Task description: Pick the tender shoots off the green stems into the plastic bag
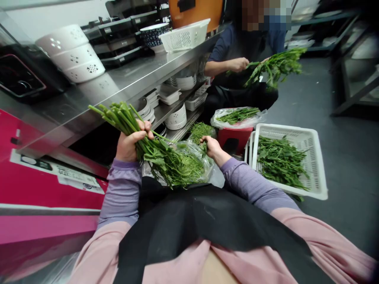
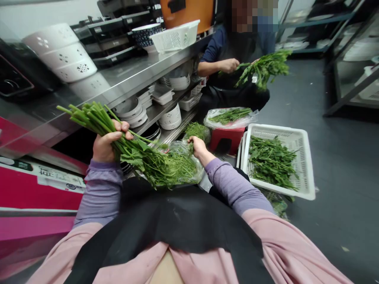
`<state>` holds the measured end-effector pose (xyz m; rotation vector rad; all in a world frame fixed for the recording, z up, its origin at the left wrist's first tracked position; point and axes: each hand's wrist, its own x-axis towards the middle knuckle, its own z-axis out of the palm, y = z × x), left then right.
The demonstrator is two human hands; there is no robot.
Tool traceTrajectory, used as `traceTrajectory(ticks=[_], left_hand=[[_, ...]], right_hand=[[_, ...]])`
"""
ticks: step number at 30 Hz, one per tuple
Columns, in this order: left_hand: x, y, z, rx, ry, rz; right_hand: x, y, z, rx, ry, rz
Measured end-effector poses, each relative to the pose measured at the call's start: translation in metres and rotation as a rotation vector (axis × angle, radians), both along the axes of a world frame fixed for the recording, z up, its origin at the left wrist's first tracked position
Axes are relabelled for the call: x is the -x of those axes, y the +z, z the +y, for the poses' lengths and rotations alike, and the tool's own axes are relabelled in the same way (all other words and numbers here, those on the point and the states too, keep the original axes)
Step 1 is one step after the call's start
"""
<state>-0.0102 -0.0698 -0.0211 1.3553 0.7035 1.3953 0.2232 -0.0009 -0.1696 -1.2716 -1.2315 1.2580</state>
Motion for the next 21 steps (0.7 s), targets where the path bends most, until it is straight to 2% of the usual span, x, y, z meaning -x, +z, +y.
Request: traceTrajectory(ticks=[2, 4, 6, 8, 11, 16, 19, 21], left_hand=[[-0.001, -0.001, 0.002, 0.035, -0.061, 0.025], [-0.005, -0.006, 0.005, 0.069, -0.109, 0.047], [-0.011, -0.014, 0.009, 0.110, -0.133, 0.054], [-0.015, -0.021, 0.012, 0.147, -0.147, 0.047], [-0.015, -0.028, 0.015, 0.152, -0.162, 0.041], [-0.007, -0.037, 0.017, 0.150, -0.141, 0.077], [-0.009, -0.044, 0.015, 0.129, -0.121, 0.061], [-0.012, -0.046, 0.010, 0.100, -0.100, 0.046]], right_hand=[[0.001, 0.018, 0.000, -0.006, 0.157, 0.148], [0.011, 0.042, -0.005, -0.030, 0.409, 0.256], [0.023, 0.064, -0.014, -0.074, 0.613, 0.212], [0.033, 0.076, -0.024, -0.085, 0.703, 0.123], [0.037, 0.080, -0.034, -0.065, 0.731, 0.081], [0.033, 0.078, -0.040, -0.151, 0.694, 0.035], [0.039, 0.073, -0.038, -0.171, 0.577, 0.014], [0.044, 0.062, -0.033, -0.088, 0.423, 0.142]])
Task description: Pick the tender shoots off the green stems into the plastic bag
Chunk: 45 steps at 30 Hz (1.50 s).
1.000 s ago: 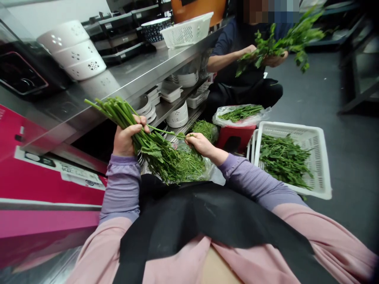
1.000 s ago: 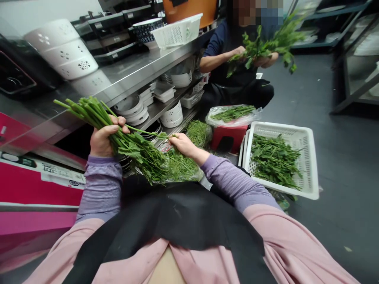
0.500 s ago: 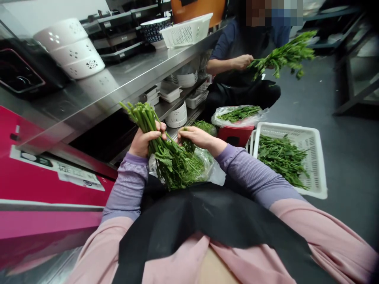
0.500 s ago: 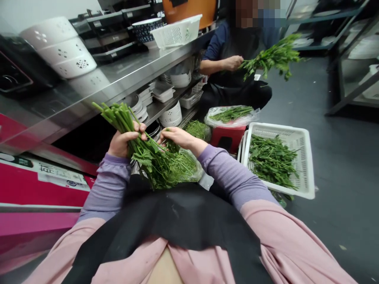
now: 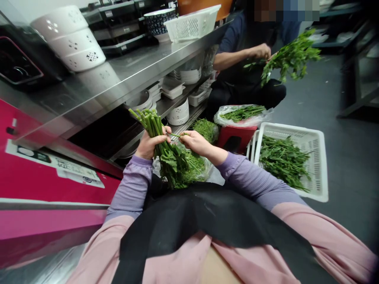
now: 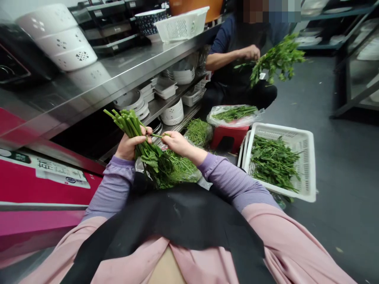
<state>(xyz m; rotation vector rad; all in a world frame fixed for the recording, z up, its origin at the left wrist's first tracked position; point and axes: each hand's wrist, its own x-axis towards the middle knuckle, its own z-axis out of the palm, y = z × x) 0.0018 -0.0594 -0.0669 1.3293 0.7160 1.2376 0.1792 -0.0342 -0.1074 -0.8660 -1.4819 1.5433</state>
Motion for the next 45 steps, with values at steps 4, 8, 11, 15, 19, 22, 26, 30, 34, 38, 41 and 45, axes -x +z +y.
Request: traceTrajectory(ticks=[4, 8, 11, 15, 19, 22, 26, 30, 34, 38, 41, 45], left_hand=[[-0.003, 0.006, -0.010, -0.075, 0.088, -0.011], [0.002, 0.009, -0.008, -0.004, 0.089, 0.100], [0.005, 0.000, -0.001, 0.090, 0.064, 0.166], [0.003, -0.011, 0.005, 0.096, -0.033, 0.193], [-0.003, -0.011, 0.005, 0.108, -0.060, 0.163], [-0.003, -0.009, 0.004, 0.135, -0.019, 0.150], [0.011, -0.003, 0.002, 0.162, 0.122, 0.106], [0.030, 0.003, 0.002, 0.166, 0.285, 0.016], [0.034, 0.004, 0.002, 0.214, 0.247, 0.039], [0.023, 0.000, 0.004, 0.176, 0.175, 0.066], [0.017, -0.004, 0.005, 0.146, 0.177, 0.082], [0.012, -0.009, 0.007, 0.156, 0.288, 0.060]], right_hand=[[-0.002, -0.031, 0.018, 0.513, -0.232, 0.317], [-0.025, -0.043, 0.032, 0.632, -0.068, 0.585], [-0.038, -0.033, 0.033, 0.502, 0.069, 0.633], [-0.034, -0.012, 0.026, 0.299, 0.154, 0.344], [-0.012, 0.005, 0.011, 0.062, 0.235, -0.103], [-0.001, 0.007, 0.008, -0.063, 0.188, -0.194], [-0.006, -0.021, 0.030, -0.265, 0.008, -0.567], [-0.017, -0.064, 0.052, -0.326, -0.060, -1.096], [-0.003, -0.062, 0.040, -0.382, -0.085, -0.825], [0.024, -0.017, 0.017, -0.466, -0.031, -0.378], [0.032, 0.001, 0.010, -0.421, -0.011, -0.358], [0.027, -0.008, 0.008, -0.465, -0.108, -0.319]])
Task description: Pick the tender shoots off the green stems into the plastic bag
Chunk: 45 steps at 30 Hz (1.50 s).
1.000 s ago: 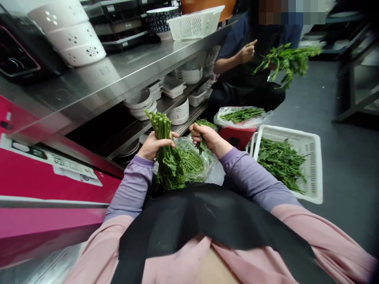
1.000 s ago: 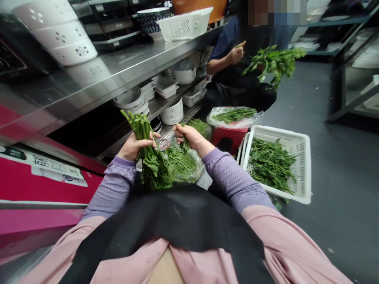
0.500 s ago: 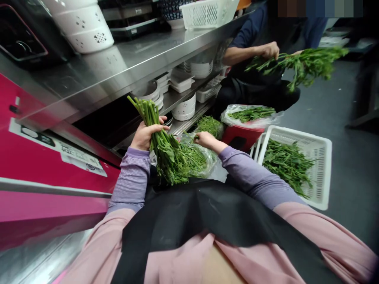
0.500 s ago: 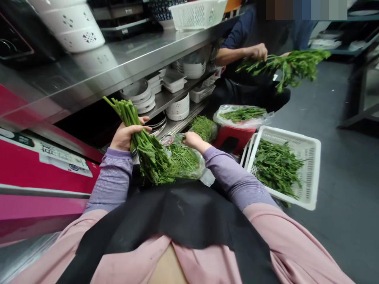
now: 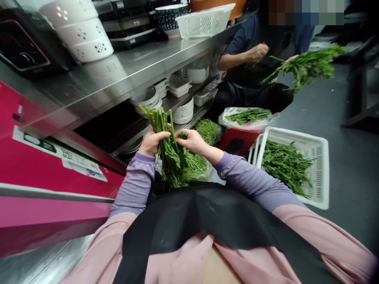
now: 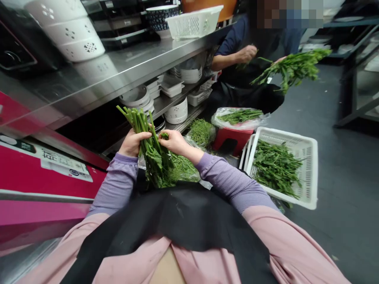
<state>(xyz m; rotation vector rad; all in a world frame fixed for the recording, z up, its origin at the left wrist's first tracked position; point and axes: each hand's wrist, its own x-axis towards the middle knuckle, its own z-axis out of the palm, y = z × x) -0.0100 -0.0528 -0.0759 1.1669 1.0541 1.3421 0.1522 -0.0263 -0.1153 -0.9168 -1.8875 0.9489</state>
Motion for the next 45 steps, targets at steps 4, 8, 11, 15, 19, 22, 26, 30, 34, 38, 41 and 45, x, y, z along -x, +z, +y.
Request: traceTrajectory(ticks=[4, 8, 11, 15, 19, 22, 26, 30, 34, 38, 41, 45], left_hand=[[-0.010, -0.002, 0.000, 0.025, -0.001, -0.016], [-0.021, -0.007, 0.004, -0.025, 0.089, -0.018], [-0.027, -0.016, 0.009, -0.003, 0.259, -0.066], [-0.040, -0.025, 0.007, -0.014, 0.352, -0.096], [-0.055, -0.028, -0.008, -0.152, 0.403, -0.045], [-0.062, -0.030, -0.021, -0.234, 0.368, 0.049], [-0.062, -0.034, -0.021, -0.245, 0.284, 0.155], [-0.041, -0.026, 0.005, -0.105, 0.447, 0.028], [0.015, -0.006, 0.028, 0.106, 0.529, -0.205], [0.071, 0.007, 0.034, 0.123, 0.751, -0.272], [0.082, 0.006, 0.036, 0.081, 0.814, -0.152], [0.055, 0.000, 0.034, 0.031, 0.527, 0.067]], right_hand=[[-0.001, -0.006, -0.007, 0.005, -0.007, -0.007], [0.004, -0.003, -0.015, 0.036, -0.163, -0.052], [0.011, -0.005, -0.016, 0.079, -0.314, -0.076], [0.021, -0.012, -0.007, 0.160, -0.450, -0.112], [0.024, -0.017, 0.005, 0.226, -0.453, -0.082], [0.025, -0.023, 0.011, 0.258, -0.462, -0.046], [0.027, -0.030, 0.016, 0.284, -0.462, 0.003], [0.002, -0.027, 0.036, 0.175, -0.517, 0.065], [-0.082, -0.020, 0.080, 0.347, -0.861, 0.310], [-0.185, -0.017, 0.105, 0.202, -1.053, 0.356], [-0.218, -0.009, 0.097, 0.006, -1.165, 0.211], [-0.190, 0.013, 0.087, -0.067, -0.634, -0.077]])
